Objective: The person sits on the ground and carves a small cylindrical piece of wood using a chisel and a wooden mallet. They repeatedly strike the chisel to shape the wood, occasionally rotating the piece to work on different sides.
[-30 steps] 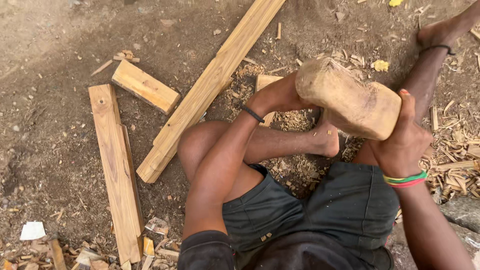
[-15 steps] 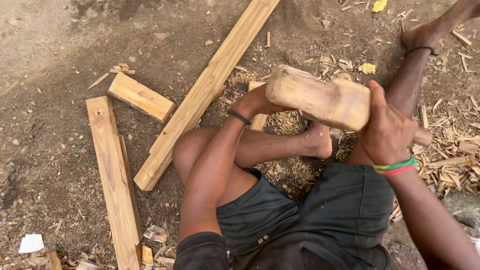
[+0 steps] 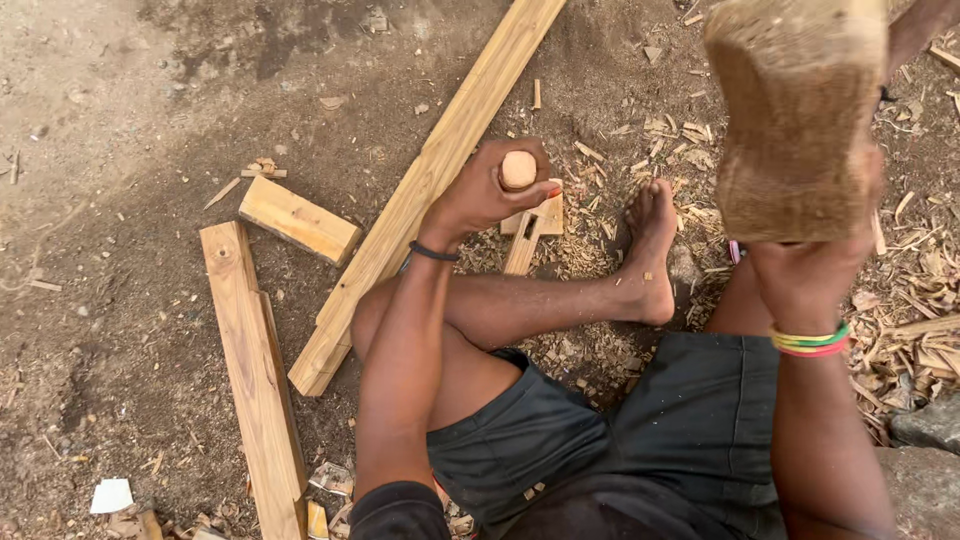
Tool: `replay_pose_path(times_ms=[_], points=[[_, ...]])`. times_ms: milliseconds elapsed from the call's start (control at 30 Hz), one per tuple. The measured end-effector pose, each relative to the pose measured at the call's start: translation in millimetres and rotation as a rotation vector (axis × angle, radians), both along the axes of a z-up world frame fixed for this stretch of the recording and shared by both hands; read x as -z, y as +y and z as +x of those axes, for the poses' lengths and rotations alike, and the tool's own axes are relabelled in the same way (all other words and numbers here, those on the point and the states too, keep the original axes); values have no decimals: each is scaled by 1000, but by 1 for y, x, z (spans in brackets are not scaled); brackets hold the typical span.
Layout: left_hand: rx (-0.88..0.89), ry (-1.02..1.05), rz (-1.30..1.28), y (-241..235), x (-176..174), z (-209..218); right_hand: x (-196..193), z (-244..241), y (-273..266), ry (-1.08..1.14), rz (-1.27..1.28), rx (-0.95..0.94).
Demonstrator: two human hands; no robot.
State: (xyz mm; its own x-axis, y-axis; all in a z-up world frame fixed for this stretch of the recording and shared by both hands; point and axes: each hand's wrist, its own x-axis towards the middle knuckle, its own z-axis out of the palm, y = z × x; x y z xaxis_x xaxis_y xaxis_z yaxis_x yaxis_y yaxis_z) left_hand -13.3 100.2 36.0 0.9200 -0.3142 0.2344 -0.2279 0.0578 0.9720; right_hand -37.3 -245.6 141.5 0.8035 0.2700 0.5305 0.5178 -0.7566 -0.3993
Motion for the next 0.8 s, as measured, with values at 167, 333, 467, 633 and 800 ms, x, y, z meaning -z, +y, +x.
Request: replay_pose_path(times_ms=[167,333,467,633,800], points=[[56,-5,10,-21,4,3,81,-6,-7,439,122,93],[119,59,71,-36,4,3,150,5,-2,896,72,256],[147,117,86,-51,6,7,173,15,0,1063,418,230],[134,80,165,-65,12,19,176,33,-16,822,388,138],[152,1,169,-78,19,21,139,60,-6,860,802,-2]])
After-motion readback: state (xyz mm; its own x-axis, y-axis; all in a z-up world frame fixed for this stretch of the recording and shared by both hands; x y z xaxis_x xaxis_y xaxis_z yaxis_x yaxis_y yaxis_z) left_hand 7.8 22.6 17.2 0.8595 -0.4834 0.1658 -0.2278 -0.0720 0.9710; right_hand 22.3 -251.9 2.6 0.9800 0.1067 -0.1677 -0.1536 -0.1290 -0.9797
